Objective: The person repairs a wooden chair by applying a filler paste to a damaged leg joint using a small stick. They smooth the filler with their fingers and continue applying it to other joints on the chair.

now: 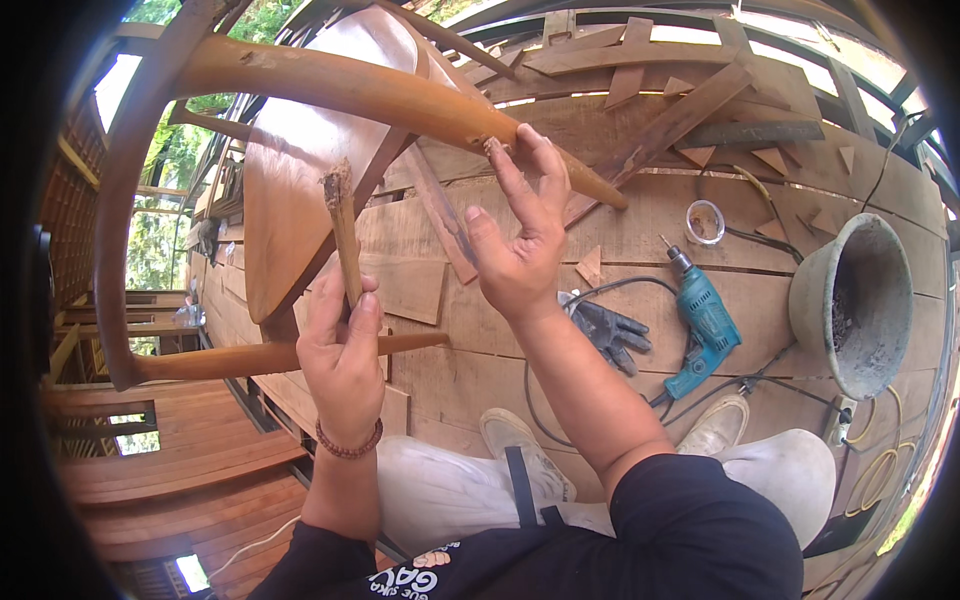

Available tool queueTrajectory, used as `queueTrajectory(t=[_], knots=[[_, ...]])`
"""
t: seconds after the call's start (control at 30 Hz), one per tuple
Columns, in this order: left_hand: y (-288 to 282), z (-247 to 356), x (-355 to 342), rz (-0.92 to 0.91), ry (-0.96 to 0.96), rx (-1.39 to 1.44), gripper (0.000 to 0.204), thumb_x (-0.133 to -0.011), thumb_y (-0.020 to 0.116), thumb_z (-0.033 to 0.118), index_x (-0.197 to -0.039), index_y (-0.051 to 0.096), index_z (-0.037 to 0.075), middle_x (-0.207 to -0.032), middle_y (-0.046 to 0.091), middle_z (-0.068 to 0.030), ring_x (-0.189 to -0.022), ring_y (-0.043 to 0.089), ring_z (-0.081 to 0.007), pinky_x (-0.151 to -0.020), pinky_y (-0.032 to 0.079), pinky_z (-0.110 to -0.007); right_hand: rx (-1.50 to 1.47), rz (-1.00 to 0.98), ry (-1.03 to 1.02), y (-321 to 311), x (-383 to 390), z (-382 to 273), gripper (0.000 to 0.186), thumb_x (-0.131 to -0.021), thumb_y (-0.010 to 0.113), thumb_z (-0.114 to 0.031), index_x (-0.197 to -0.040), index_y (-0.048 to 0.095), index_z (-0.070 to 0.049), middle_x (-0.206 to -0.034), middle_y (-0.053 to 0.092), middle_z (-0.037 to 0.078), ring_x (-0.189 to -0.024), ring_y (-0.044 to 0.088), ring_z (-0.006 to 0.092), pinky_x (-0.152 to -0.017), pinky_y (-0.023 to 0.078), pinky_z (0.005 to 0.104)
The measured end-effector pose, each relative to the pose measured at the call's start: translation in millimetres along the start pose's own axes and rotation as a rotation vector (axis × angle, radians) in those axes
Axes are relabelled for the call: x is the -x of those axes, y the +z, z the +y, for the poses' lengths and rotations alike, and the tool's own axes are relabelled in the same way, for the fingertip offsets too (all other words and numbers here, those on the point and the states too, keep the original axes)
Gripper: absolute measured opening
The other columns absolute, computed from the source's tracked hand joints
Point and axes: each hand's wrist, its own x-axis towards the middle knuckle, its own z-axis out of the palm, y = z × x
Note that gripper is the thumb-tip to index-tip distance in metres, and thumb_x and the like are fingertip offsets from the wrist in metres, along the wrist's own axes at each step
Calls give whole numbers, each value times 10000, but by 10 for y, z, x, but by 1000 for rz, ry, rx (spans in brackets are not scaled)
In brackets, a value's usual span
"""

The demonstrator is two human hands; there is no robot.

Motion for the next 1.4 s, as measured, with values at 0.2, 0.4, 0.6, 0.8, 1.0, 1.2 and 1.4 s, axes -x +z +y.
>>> queueTrajectory(t=[0.2, 0.4, 0.6, 0.8, 1.0, 1.2, 1.4], knots=[[-7, -2, 6, -23, -14, -33, 457, -908, 556, -101, -1360, 551, -30, -1012, 574, -79, -864, 557, -114, -734, 486, -225, 331, -3, -113, 17, -10, 1, 611, -728, 640, -95, -1335, 597, -38, -1460, 419, 195, -1357, 370, 406, -1150, 262, 481], [-10, -33, 23, -14, -45, 11, 430, -918, 551, -99, -1346, 548, -57, -1018, 572, -82, -876, 565, -117, -750, 496, -228, 810, -31, -251, 94, -8, -138, 623, -690, 608, -94, -1295, 578, 52, -1479, 404, 205, -1367, 347, 431, -1131, 199, 566], [-8, 11, 18, -13, -69, 21, 413, -925, 555, -93, -1337, 550, -66, -1033, 572, -86, -883, 569, -121, -756, 501, -232, 915, -66, -267, 112, -81, -316, 560, -674, 626, -135, -1180, 606, 102, -1467, 432, 213, -1389, 321, 421, -1123, 230, 555], [16, 2, 22, -23, -20, -22, 405, -919, 562, -95, -1324, 560, -71, -1037, 576, -81, -883, 569, -118, -770, 483, -231, 876, -83, -230, 63, -57, -365, 549, -677, 633, -150, -1198, 637, 23, -1481, 420, 228, -1398, 312, 428, -1129, 225, 551], [31, 69, 25, 5, -57, 19, 408, -917, 565, -96, -1325, 556, -73, -1048, 578, -81, -913, 579, -120, -773, 479, -227, 657, 43, -237, 11, 11, -213, 616, -696, 653, -137, -1301, 605, -34, -1518, 371, 227, -1413, 302, 421, -1147, 139, 567], [24, 58, 28, -2, -79, 47, 415, -919, 556, -100, -1333, 545, -75, -1088, 577, -86, -941, 579, -120, -789, 481, -218, 817, -2, -237, 30, -9, -91, 669, -678, 628, -130, -1343, 591, -67, -1532, 344, 231, -1407, 293, 427, -1136, 201, 552], [8, 14, 59, -1, -85, 49, 424, -919, 553, -101, -1342, 539, -71, -1098, 576, -85, -948, 574, -120, -799, 481, -222, 897, -45, -171, 138, -7, -253, 614, -689, 621, -135, -1295, 612, -34, -1534, 349, 231, -1430, 271, 429, -1138, 193, 560]])
